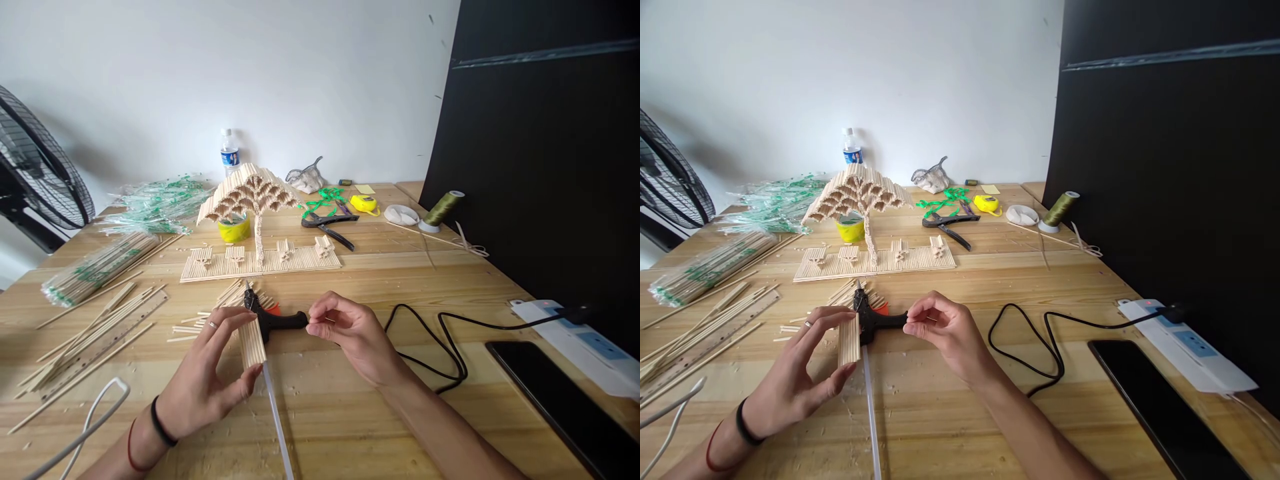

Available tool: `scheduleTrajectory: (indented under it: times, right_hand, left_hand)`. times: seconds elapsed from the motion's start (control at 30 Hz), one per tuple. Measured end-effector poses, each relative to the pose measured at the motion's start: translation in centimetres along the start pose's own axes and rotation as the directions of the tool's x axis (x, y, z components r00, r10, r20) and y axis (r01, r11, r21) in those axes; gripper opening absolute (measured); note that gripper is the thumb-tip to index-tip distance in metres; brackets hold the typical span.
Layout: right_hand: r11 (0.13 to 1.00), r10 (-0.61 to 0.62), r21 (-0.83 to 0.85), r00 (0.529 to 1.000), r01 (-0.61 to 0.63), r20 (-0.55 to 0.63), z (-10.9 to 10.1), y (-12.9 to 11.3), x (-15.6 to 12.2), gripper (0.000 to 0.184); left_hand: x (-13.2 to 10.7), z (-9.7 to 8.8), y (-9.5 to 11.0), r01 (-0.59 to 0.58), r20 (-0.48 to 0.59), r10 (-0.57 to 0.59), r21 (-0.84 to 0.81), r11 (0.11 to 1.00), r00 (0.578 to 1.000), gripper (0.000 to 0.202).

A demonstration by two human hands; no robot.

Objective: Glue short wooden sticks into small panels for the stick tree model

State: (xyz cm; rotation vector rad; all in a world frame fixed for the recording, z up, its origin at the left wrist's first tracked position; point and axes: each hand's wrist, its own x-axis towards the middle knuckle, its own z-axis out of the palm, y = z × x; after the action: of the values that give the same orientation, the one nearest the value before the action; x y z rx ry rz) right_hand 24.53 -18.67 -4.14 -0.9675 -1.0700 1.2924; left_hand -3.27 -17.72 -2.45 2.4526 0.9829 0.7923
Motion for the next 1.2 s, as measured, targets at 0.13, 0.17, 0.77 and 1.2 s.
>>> scheduleTrajectory:
  times: [0.13,0.17,0.77,1.2]
  right_hand:
    - [0.999,-0.031,0.009,0.998,0.031,-0.046,-0.2,0.1,0.2,0.022]
    - [0.999,-0.029,0.022,0.998,0.03,-0.047,-0.2,0.1,0.2,0.02]
    - [0.956,-0.212,-0.27,0.905,0.114,-0.368,-0.6,0.1,-0.1,0.036]
    - [0.885,-0.091,-0.418,0.957,0.205,0.276,1.4,-1.1,-2.1,0.058]
  left_hand:
    - [0.1,0.0,0.0,-0.006,-0.012,0.006,0.008,1.0,1.0,0.049]
    - [0.1,0.0,0.0,-0.008,-0.013,0.008,0.01,1.0,1.0,0.049]
    - [0.2,0.0,0.5,-0.024,-0.028,0.025,0.011,1.0,0.999,0.053]
    - [-0.1,0.4,1.3,-0.073,-0.013,0.072,-0.087,0.994,0.997,0.065]
